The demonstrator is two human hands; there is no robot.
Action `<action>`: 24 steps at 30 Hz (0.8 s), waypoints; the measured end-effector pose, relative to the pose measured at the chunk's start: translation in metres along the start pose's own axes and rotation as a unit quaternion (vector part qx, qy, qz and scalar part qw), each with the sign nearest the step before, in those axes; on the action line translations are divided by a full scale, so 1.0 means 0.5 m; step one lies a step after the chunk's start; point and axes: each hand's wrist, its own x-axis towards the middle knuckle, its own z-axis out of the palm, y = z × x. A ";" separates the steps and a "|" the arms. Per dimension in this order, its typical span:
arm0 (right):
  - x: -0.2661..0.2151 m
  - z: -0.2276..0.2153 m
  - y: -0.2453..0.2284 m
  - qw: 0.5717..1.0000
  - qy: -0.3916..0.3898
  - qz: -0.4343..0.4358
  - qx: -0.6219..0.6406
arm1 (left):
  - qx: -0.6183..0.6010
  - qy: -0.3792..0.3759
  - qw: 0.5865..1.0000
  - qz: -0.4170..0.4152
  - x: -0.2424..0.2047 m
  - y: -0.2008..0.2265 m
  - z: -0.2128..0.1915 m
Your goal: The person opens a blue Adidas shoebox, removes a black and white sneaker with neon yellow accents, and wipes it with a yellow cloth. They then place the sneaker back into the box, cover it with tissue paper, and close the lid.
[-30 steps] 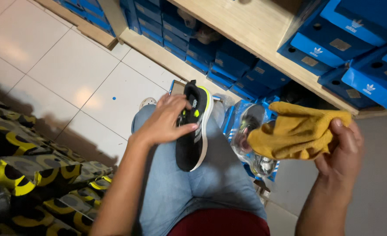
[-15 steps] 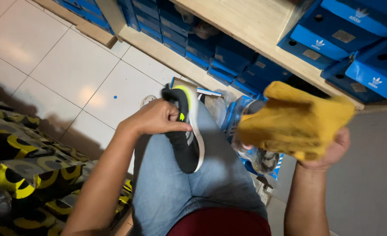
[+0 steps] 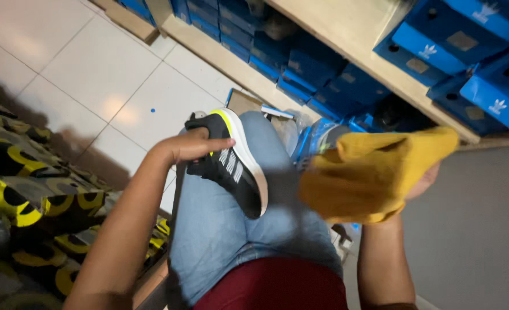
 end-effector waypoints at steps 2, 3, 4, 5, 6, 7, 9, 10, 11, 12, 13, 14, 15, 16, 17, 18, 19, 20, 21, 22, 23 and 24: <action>-0.007 0.099 0.021 0.994 -0.056 0.058 0.069 | 0.037 0.033 0.998 0.027 0.017 -0.011 0.007; -0.005 0.105 0.019 0.994 -0.060 0.056 0.068 | 0.037 0.037 0.998 0.031 0.025 -0.024 0.022; -0.006 0.111 0.021 0.998 0.007 0.025 0.051 | -0.005 0.039 0.986 0.164 0.033 -0.038 0.035; -0.007 0.116 0.023 0.997 0.074 -0.007 0.035 | -0.047 0.040 0.954 0.294 0.041 -0.051 0.047; -0.016 0.112 0.022 0.997 0.071 -0.011 0.035 | -0.043 0.041 0.953 0.298 0.018 -0.022 0.051; -0.026 0.107 0.022 0.995 0.084 0.007 0.052 | 0.019 0.083 0.950 0.300 -0.004 0.005 0.055; -0.058 0.031 0.015 0.993 0.095 0.023 0.061 | 0.077 0.124 0.940 0.307 -0.044 0.062 0.074; -0.073 -0.042 0.014 0.997 0.058 0.007 -0.056 | 0.051 0.128 0.925 0.353 -0.061 0.093 0.080; -0.086 -0.115 0.012 0.985 0.022 -0.010 -0.172 | 0.024 0.131 0.908 0.398 -0.079 0.123 0.087; -0.102 -0.041 0.054 0.984 0.019 -0.017 -0.175 | 0.027 0.132 0.904 0.405 -0.088 0.145 0.095; -0.119 0.032 0.098 0.873 0.129 0.016 -0.470 | -0.012 0.133 0.874 0.468 -0.097 0.166 0.103; -0.140 0.104 0.141 0.663 0.231 0.052 -0.711 | -0.051 0.131 0.838 0.527 -0.107 0.186 0.114; -0.123 0.169 0.150 0.661 0.234 0.044 -0.711 | -0.049 0.129 0.834 0.534 -0.095 0.182 0.139; -0.109 0.233 0.157 0.665 0.069 -0.088 -0.739 | 0.046 0.199 0.849 0.488 -0.084 0.176 0.169; -0.096 0.296 0.167 0.637 -0.101 -0.214 -0.734 | 0.140 0.267 0.849 0.433 -0.072 0.169 0.198; -0.089 0.312 0.158 0.635 -0.101 -0.215 -0.735 | 0.139 0.268 0.848 0.435 -0.092 0.176 0.203; -0.084 0.328 0.151 0.580 -0.077 -0.250 -0.771 | 0.148 0.255 0.844 0.447 -0.112 0.183 0.207; -0.079 0.343 0.144 0.524 -0.054 -0.282 -0.802 | 0.157 0.242 0.841 0.458 -0.133 0.187 0.214; -0.068 0.369 0.143 0.523 -0.056 -0.282 -0.802 | 0.155 0.243 0.841 0.457 -0.147 0.192 0.215; -0.056 0.396 0.143 0.577 -0.073 -0.296 -0.757 | 0.147 0.253 0.835 0.465 -0.162 0.197 0.217; -0.044 0.423 0.142 0.629 -0.089 -0.308 -0.709 | 0.140 0.262 0.830 0.473 -0.177 0.202 0.218; -0.048 0.414 0.141 0.629 -0.091 -0.309 -0.708 | 0.140 0.264 0.829 0.472 -0.171 0.196 0.215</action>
